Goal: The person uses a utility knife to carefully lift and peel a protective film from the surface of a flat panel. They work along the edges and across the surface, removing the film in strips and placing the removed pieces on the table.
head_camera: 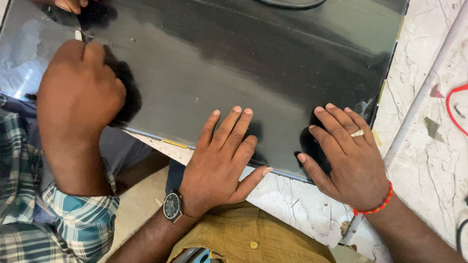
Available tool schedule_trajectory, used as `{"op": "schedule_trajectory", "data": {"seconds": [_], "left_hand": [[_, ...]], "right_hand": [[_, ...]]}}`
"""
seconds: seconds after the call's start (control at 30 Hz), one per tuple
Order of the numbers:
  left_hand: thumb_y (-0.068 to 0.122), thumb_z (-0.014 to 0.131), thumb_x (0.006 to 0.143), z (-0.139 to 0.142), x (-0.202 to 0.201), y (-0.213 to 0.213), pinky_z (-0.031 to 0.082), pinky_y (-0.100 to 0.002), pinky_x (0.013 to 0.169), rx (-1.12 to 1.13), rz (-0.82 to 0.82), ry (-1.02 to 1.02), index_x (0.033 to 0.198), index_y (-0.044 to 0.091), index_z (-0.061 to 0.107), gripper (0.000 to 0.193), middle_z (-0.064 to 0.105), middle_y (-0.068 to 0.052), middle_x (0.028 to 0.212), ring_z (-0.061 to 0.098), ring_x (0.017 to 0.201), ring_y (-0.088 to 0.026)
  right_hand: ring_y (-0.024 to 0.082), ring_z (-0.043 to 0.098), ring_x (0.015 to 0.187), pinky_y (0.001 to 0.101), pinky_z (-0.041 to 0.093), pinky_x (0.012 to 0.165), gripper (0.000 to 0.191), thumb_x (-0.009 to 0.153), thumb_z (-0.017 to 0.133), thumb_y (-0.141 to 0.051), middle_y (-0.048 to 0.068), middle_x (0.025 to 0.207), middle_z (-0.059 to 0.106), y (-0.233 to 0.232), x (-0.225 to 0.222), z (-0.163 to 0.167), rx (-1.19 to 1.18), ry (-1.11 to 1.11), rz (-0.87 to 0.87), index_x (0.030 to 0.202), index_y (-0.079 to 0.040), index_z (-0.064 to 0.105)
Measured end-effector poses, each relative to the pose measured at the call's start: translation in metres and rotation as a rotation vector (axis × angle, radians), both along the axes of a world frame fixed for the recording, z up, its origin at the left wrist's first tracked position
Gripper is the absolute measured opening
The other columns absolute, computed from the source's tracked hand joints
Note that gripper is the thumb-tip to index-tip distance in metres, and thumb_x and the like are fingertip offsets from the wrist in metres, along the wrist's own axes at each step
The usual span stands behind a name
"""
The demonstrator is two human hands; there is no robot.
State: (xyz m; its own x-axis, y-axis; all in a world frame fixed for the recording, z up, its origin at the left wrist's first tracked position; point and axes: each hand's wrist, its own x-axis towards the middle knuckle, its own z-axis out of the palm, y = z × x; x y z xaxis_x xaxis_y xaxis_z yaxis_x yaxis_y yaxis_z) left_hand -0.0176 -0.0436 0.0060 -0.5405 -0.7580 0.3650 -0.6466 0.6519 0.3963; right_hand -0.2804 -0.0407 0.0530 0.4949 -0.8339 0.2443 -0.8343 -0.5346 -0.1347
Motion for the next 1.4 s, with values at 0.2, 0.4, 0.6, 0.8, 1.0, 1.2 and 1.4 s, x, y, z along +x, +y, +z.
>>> {"op": "schedule_trajectory", "data": {"seconds": [0.2, 0.4, 0.6, 0.8, 1.0, 1.2, 1.4], "left_hand": [[0.052, 0.055, 0.101, 0.001, -0.003, -0.006, 0.028, -0.061, 0.120, -0.006, 0.002, 0.020, 0.114, -0.003, 0.070, 0.059, 0.050, -0.031, 0.148, 0.043, 0.144, -0.042], [0.051, 0.055, 0.101, 0.001, -0.005, -0.009, 0.029, -0.061, 0.120, -0.004, 0.003, 0.027, 0.114, -0.003, 0.070, 0.058, 0.051, -0.031, 0.148, 0.043, 0.144, -0.042], [0.052, 0.055, 0.100, 0.001, -0.007, -0.013, 0.028, -0.061, 0.120, -0.005, 0.003, 0.020, 0.114, -0.003, 0.070, 0.058, 0.051, -0.032, 0.147, 0.043, 0.144, -0.042], [0.050, 0.056, 0.099, 0.009, -0.009, -0.015, 0.029, -0.060, 0.120, -0.003, 0.006, 0.026, 0.114, -0.003, 0.069, 0.056, 0.051, -0.031, 0.147, 0.043, 0.144, -0.042], [0.046, 0.061, 0.097, 0.010, -0.012, -0.018, 0.030, -0.060, 0.119, -0.012, 0.015, 0.076, 0.112, -0.003, 0.068, 0.052, 0.055, -0.030, 0.143, 0.046, 0.141, -0.041], [0.042, 0.065, 0.093, -0.001, -0.021, -0.007, 0.032, -0.059, 0.116, -0.043, 0.028, 0.080, 0.110, -0.003, 0.069, 0.048, 0.058, -0.030, 0.139, 0.050, 0.137, -0.041], [0.037, 0.069, 0.090, 0.001, -0.008, 0.002, 0.035, -0.059, 0.115, -0.060, 0.020, 0.094, 0.107, -0.003, 0.070, 0.044, 0.060, -0.029, 0.136, 0.052, 0.135, -0.041]], "right_hand": [[0.037, 0.053, 0.135, 0.0522, 0.035, 0.117, 0.045, 0.089, 0.070, -0.034, 0.024, 0.134, 0.062, -0.006, -0.003, 0.000, 0.003, 0.004, 0.001, 0.112, 0.005, 0.069], [0.037, 0.053, 0.135, 0.0523, 0.035, 0.118, 0.045, 0.090, 0.069, -0.034, 0.024, 0.134, 0.062, -0.010, -0.005, 0.000, -0.004, -0.001, 0.005, 0.112, 0.005, 0.069], [0.038, 0.053, 0.136, 0.0517, 0.037, 0.116, 0.041, 0.088, 0.071, -0.030, 0.024, 0.134, 0.062, -0.013, -0.009, 0.002, 0.041, -0.083, 0.003, 0.111, 0.004, 0.069], [0.034, 0.055, 0.138, 0.0434, 0.040, 0.117, 0.027, 0.098, 0.060, -0.012, 0.019, 0.137, 0.064, -0.011, -0.023, -0.001, 0.241, -0.557, -0.074, 0.121, 0.003, 0.063], [0.022, 0.060, 0.132, 0.0370, 0.042, 0.120, 0.035, 0.106, 0.052, -0.006, 0.017, 0.137, 0.065, -0.015, -0.039, -0.010, 0.376, -1.164, -0.231, 0.139, 0.002, 0.053], [0.029, 0.062, 0.131, 0.0386, 0.046, 0.113, 0.026, 0.101, 0.059, -0.001, 0.016, 0.132, 0.068, -0.007, -0.037, -0.002, 0.248, -0.662, -0.130, 0.125, 0.005, 0.064], [0.038, 0.065, 0.122, 0.0444, 0.052, 0.103, 0.022, 0.088, 0.069, -0.005, 0.021, 0.121, 0.069, 0.007, -0.007, 0.014, 0.056, -0.207, 0.107, 0.109, 0.004, 0.070]]}}
